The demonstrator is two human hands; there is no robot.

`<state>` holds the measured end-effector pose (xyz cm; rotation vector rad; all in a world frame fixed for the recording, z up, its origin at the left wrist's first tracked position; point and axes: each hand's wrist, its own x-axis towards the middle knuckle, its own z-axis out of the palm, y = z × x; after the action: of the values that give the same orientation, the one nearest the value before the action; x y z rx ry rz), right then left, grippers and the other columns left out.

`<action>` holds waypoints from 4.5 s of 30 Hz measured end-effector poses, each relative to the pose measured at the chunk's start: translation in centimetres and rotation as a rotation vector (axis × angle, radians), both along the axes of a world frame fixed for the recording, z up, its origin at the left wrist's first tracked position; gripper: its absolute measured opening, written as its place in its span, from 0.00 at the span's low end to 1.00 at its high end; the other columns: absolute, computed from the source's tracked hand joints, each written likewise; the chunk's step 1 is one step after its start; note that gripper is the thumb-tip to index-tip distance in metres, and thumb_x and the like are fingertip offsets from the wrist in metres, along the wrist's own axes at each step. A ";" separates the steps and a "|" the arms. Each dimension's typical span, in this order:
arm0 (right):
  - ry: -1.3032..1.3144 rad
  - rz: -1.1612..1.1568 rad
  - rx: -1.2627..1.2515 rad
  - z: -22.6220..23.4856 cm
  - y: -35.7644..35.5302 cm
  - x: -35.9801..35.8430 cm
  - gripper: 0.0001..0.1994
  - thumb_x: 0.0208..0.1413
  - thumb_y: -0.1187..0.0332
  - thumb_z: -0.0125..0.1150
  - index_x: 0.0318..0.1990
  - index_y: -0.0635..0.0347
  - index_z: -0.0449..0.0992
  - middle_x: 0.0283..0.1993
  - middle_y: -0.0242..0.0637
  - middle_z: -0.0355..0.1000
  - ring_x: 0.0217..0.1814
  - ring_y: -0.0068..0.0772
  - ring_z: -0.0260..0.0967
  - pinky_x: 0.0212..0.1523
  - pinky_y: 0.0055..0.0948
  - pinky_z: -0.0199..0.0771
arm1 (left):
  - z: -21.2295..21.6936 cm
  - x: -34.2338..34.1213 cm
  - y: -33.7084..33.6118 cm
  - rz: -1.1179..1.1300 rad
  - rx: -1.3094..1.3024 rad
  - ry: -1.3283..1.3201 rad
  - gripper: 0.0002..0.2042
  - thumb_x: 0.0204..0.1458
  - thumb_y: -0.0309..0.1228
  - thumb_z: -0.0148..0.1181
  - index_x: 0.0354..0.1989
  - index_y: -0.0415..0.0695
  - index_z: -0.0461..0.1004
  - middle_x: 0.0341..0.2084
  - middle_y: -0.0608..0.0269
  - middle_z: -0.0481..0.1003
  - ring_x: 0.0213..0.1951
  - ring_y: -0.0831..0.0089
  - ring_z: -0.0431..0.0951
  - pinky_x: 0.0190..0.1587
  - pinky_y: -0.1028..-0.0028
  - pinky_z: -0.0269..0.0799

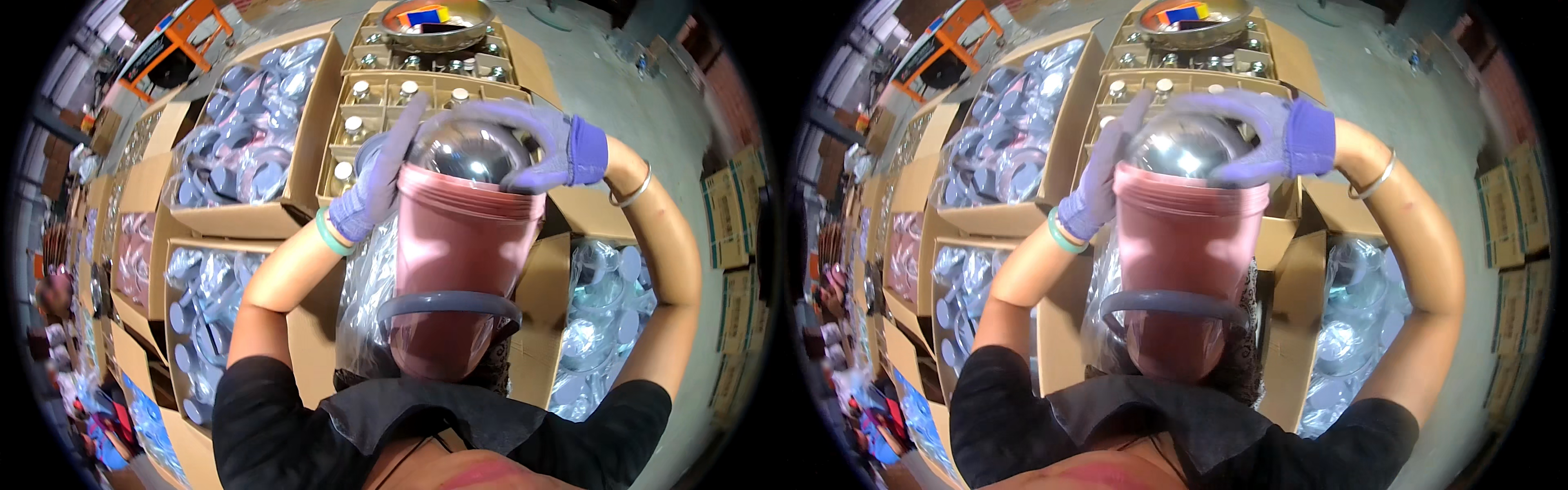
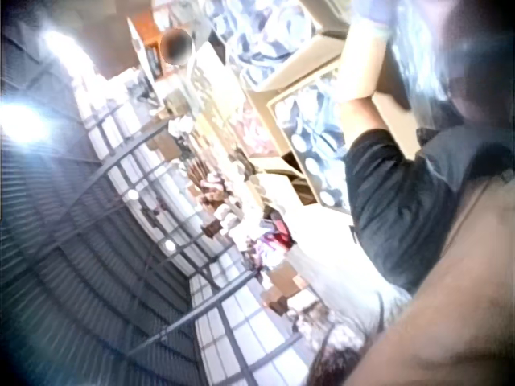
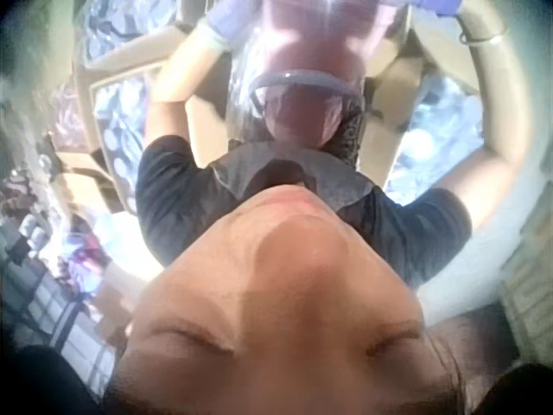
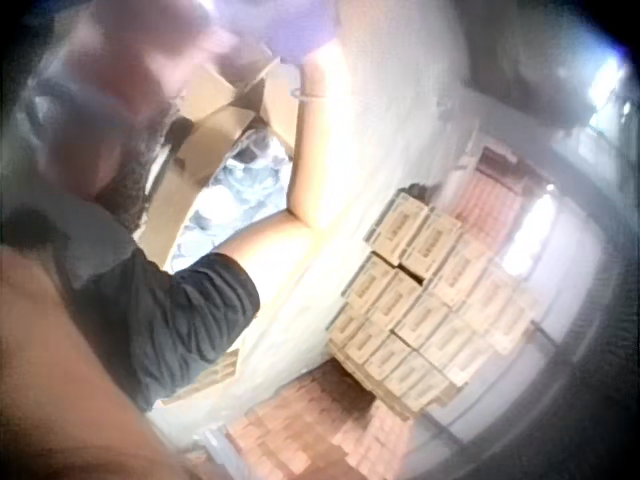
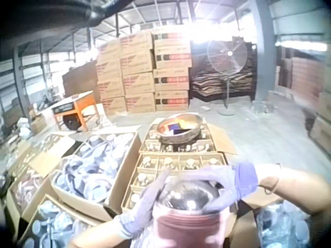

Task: The person assembles insulated bottles by placing internal glass liners into pink and blue outer shells, screwing on plastic base caps, and placing the finished bottles into plastic bags.

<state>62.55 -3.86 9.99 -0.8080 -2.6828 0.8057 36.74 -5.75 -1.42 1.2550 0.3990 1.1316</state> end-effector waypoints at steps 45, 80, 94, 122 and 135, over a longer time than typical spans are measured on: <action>0.105 -0.412 0.862 -1.6 3.1 -2.6 0.13 0.53 0.62 0.60 0.44 0.51 0.82 0.43 0.44 0.72 0.47 0.47 0.70 0.50 0.43 0.70 | 7.3 0.3 2.2 0.440 0.124 0.327 0.25 0.52 0.35 0.69 0.53 0.35 0.68 0.40 0.60 0.76 0.40 0.77 0.78 0.43 0.78 0.75; 1.041 -0.290 -0.231 -4.0 0.2 1.2 0.20 0.61 0.81 0.47 0.61 0.59 0.67 0.48 0.40 0.72 0.46 0.34 0.69 0.47 0.28 0.71 | 7.7 0.0 1.7 0.140 0.414 0.223 0.32 0.53 0.30 0.65 0.65 0.39 0.60 0.54 0.59 0.70 0.56 0.73 0.69 0.58 0.71 0.67; 0.847 -0.108 -0.179 -8.8 -2.2 2.0 0.18 0.64 0.62 0.46 0.48 0.69 0.75 0.54 0.47 0.72 0.58 0.41 0.67 0.62 0.37 0.63 | 6.0 -0.9 -1.4 0.179 0.582 0.605 0.24 0.68 0.43 0.36 0.54 0.34 0.71 0.50 0.52 0.72 0.54 0.65 0.71 0.59 0.70 0.63; 0.681 -0.198 0.126 -5.0 -4.8 0.0 0.20 0.67 0.63 0.42 0.59 0.65 0.70 0.58 0.49 0.72 0.58 0.43 0.72 0.60 0.34 0.69 | 0.2 -0.5 -0.1 0.373 0.214 0.323 0.22 0.67 0.37 0.35 0.60 0.34 0.66 0.56 0.51 0.71 0.55 0.65 0.72 0.63 0.66 0.64; 0.723 -0.061 0.251 -7.3 -4.4 0.5 0.22 0.65 0.56 0.47 0.59 0.61 0.71 0.51 0.46 0.74 0.56 0.41 0.72 0.57 0.33 0.70 | 0.5 -1.1 0.6 0.040 -0.579 0.081 0.31 0.68 0.47 0.27 0.56 0.30 0.68 0.57 0.44 0.70 0.61 0.56 0.68 0.68 0.58 0.57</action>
<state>63.06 -8.29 2.66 -0.4209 -2.0431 0.5803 35.61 -5.17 -0.93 0.7842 0.7548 0.9079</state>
